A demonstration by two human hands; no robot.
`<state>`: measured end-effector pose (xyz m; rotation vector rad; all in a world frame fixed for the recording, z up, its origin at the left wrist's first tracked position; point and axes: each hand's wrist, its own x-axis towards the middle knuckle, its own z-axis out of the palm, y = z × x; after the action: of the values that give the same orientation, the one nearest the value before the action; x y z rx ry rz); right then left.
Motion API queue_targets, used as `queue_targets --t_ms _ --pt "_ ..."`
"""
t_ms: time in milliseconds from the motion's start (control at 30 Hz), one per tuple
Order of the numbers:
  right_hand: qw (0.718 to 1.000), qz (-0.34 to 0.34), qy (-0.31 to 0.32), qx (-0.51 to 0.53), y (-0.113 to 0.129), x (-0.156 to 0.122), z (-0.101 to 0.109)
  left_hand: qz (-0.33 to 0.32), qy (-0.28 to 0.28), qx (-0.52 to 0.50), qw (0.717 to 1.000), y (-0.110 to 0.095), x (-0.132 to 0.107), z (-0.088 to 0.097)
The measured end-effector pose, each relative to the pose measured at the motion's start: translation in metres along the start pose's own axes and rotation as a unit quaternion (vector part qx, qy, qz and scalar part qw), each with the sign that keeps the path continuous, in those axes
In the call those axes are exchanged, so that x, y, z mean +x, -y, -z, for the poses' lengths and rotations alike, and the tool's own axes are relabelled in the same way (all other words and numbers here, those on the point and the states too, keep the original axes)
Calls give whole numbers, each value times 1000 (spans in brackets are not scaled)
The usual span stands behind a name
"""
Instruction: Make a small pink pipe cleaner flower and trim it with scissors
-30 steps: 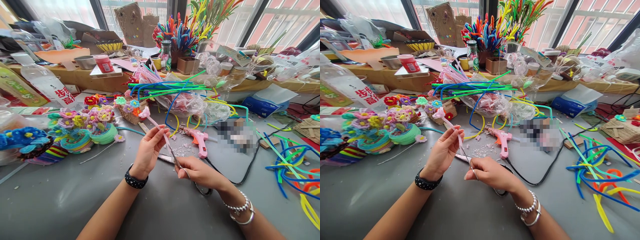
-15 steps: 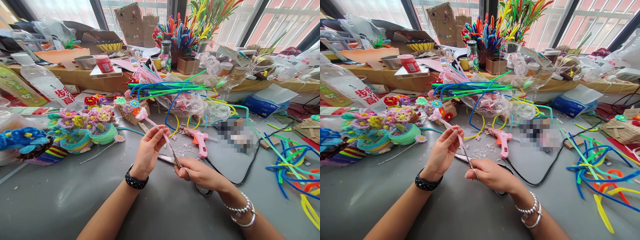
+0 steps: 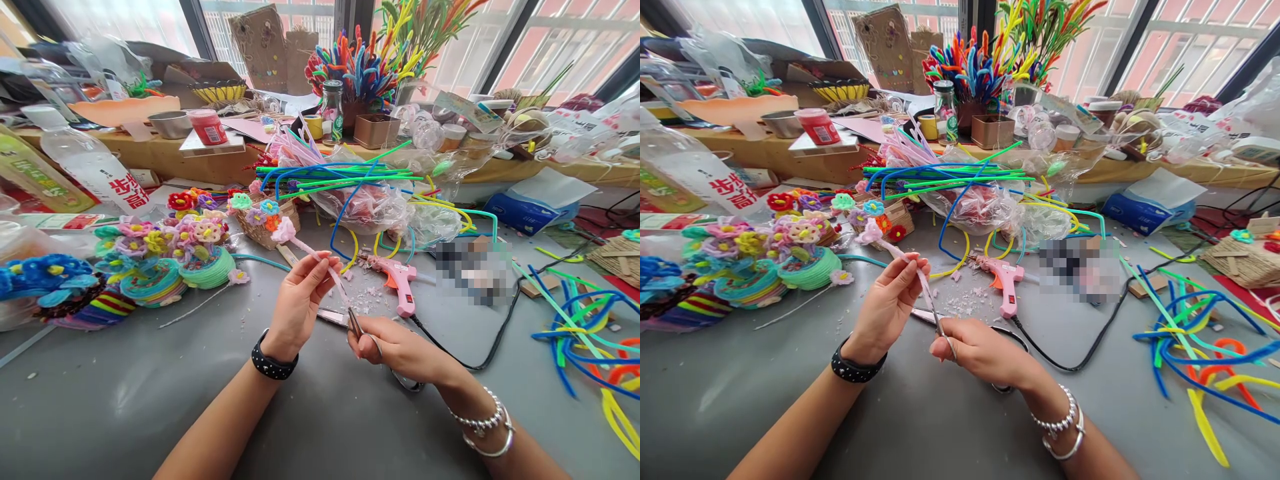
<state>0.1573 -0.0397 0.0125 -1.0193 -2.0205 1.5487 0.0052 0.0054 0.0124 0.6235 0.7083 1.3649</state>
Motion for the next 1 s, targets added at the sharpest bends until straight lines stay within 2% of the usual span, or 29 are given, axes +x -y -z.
queue_targets --t_ms 233,533,1000 --pt "999 -15 -19 24 -2 2 -2 -9 -2 -10 1000 0 2 0" --pt "999 -11 -13 40 -2 -1 -3 -11 -10 6 1000 1 2 2" --pt "998 -21 -1 65 -2 -1 -2 -15 12 4 1000 -1 0 0"
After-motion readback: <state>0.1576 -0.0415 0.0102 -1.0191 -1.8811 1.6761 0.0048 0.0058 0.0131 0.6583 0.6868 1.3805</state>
